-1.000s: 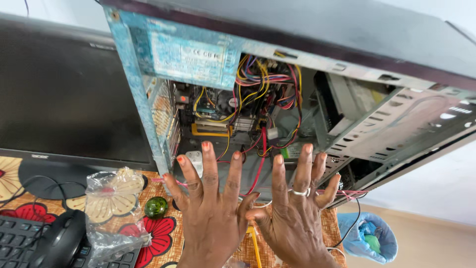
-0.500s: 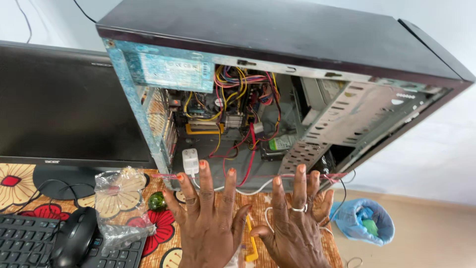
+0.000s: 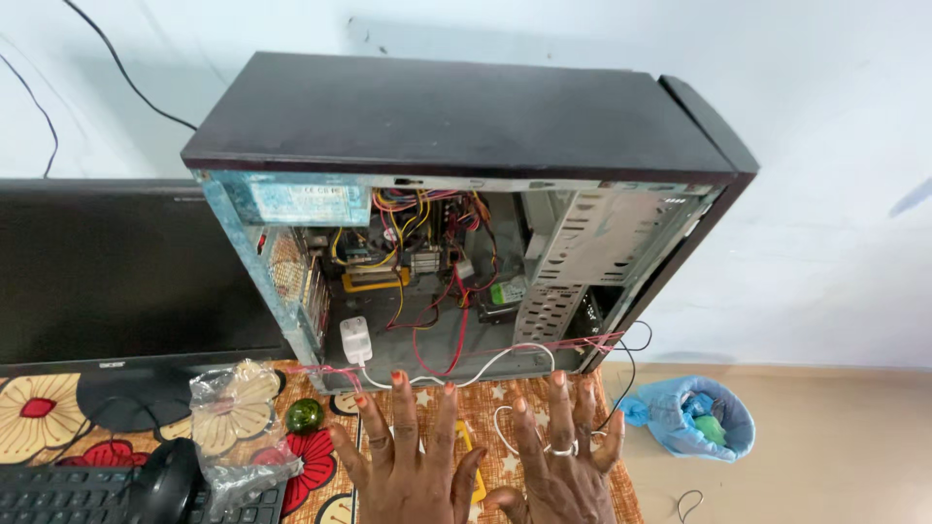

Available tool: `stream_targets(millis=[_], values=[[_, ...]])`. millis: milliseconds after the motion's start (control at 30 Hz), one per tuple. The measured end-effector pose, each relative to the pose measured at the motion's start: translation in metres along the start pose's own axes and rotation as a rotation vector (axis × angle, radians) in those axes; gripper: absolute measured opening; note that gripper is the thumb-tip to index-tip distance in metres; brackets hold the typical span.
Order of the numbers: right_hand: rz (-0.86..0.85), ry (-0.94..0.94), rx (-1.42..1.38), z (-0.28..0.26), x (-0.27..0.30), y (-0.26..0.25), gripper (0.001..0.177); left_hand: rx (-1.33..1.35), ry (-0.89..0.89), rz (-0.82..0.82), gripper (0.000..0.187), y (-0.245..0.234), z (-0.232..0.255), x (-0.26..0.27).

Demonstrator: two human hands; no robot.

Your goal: The person unpacks a yellow plastic bracket and a small metal component from plastic bags on a table. They insert the bracket into the open computer case and connect a white cable to the motherboard. The person then handles a small metal piece and briefly reviews a printed instruction sheet.

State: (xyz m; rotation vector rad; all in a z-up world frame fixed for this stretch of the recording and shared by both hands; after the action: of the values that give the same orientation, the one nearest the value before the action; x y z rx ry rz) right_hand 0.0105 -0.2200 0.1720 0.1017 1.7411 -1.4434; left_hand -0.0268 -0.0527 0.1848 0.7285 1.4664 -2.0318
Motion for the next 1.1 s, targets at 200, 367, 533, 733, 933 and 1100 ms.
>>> stream_targets(millis=[200,367,533,733,933,1100], values=[[-0.021,0.008,0.013,0.003,0.001,-0.022,0.086,0.027,0.04,0.019,0.071,-0.02,0.009,-0.007],[-0.136,0.047,-0.032,0.016,0.005,-0.047,0.086,0.046,0.019,-0.074,0.074,-0.042,0.006,-0.013],[-0.146,0.053,-0.026,0.025,0.01,-0.069,0.085,0.028,-0.008,-0.171,0.076,-0.056,0.008,-0.008],[-0.176,0.061,-0.043,0.019,0.026,-0.081,0.084,0.054,0.017,-0.187,0.075,-0.057,0.019,0.003],[-0.186,0.059,-0.059,0.012,0.039,-0.079,0.086,0.042,-0.007,-0.22,0.073,-0.056,0.026,0.01],[-0.206,0.04,-0.049,0.015,0.048,-0.081,0.087,0.047,-0.01,-0.206,0.075,-0.057,0.028,0.02]])
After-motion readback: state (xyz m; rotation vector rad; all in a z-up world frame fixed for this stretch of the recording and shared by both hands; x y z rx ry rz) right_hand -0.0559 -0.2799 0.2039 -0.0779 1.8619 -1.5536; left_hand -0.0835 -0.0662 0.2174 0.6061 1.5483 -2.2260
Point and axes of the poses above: each hand's wrist, its own x-axis away from the middle knuckle, its own y-axis out of the palm, z = x × y, the point moved 5 cm from there along -x, towards the middle knuckle, and after that the axes turned 4 degrees about x, right-handed, at the moved point
